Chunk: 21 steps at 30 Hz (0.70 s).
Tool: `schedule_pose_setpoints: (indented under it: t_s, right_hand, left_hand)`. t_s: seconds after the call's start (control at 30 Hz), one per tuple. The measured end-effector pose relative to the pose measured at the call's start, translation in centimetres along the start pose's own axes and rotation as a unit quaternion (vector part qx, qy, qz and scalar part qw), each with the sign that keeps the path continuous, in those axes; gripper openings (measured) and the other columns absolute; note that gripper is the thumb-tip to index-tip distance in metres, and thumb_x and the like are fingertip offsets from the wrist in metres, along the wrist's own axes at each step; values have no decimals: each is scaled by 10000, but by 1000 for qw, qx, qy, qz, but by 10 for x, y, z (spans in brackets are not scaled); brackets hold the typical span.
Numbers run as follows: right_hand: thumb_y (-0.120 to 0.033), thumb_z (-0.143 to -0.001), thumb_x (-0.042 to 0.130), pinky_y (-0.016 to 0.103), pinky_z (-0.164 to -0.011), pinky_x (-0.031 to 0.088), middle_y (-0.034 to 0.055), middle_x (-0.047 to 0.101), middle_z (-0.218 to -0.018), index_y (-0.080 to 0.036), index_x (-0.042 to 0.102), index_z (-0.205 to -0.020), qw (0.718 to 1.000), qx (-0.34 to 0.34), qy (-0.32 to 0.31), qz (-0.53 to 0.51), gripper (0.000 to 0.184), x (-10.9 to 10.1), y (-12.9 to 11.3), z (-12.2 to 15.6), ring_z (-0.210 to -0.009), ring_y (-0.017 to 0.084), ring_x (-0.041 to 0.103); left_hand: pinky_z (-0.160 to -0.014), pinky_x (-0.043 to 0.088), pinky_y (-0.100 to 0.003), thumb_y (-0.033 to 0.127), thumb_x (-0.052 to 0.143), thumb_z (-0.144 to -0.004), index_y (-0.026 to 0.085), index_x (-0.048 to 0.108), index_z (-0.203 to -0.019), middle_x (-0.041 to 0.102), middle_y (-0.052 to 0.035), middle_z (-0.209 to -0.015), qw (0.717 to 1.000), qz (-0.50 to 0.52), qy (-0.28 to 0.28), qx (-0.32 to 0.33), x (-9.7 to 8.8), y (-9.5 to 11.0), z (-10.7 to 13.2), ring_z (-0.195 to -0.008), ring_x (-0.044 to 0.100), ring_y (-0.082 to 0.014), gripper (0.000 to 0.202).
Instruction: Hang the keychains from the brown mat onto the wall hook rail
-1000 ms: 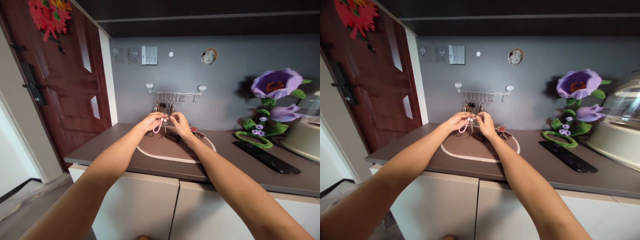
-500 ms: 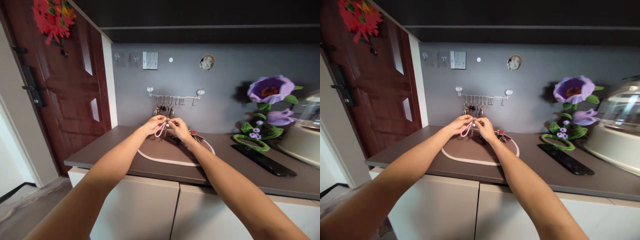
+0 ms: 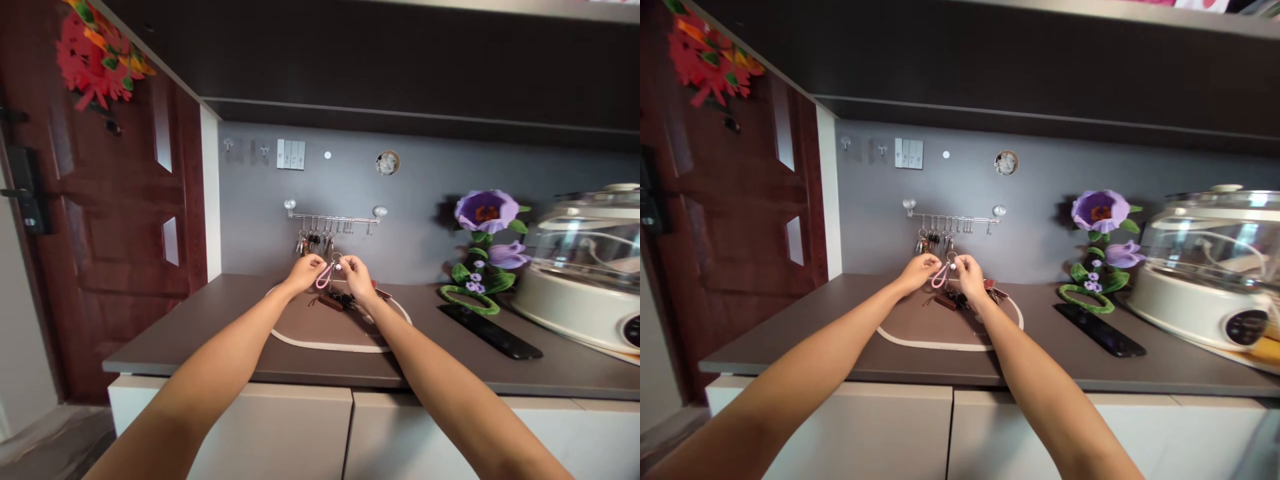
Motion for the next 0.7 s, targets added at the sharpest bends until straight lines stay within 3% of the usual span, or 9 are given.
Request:
schedule_pose_setpoints:
  t_s: [0.13,0.3,0.47,0.7]
  right_hand:
    - [-432,-667,556,309,-678,472,6,541,-738,-184,512,-739,998,33,34,-32,262,-4,1,-7,-692,136,520]
    - [-403,-676,526,282,-637,474,-1,537,-701,-179,504,-719,997,36,66,-33,229,-5,-5,-27,-640,119,514]
    - [-350,-699,475,267,-617,463,9,571,-685,-173,511,-707,993,21,107,40,180,-10,-14,-59,-615,120,526]
    - [-275,-696,457,254,-643,448,26,613,-662,-159,558,-681,974,14,164,156,154,-14,-18,-93,-625,124,550]
  left_hand:
    - [-672,456,-238,227,497,-766,146,565,-788,640,-40,-795,991,-115,-41,54,7,3,3,-707,593,-128,108]
    - [-724,440,-248,225,465,-789,164,558,-896,635,-60,-918,963,-252,-36,86,8,2,4,-787,590,-139,154]
    - [-710,416,-263,269,435,-813,163,553,-962,630,-84,-946,937,-333,-51,91,9,2,5,-799,583,-166,217]
    - [-702,395,-268,274,410,-823,177,599,-869,642,-84,-883,914,-388,-78,94,11,4,7,-822,579,-189,217]
Point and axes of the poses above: each hand's wrist, its own z-axis away from the middle knuckle, its own x-axis out of the palm, y = z × x, the point moved 5 cm from there along -z, towards the middle knuckle
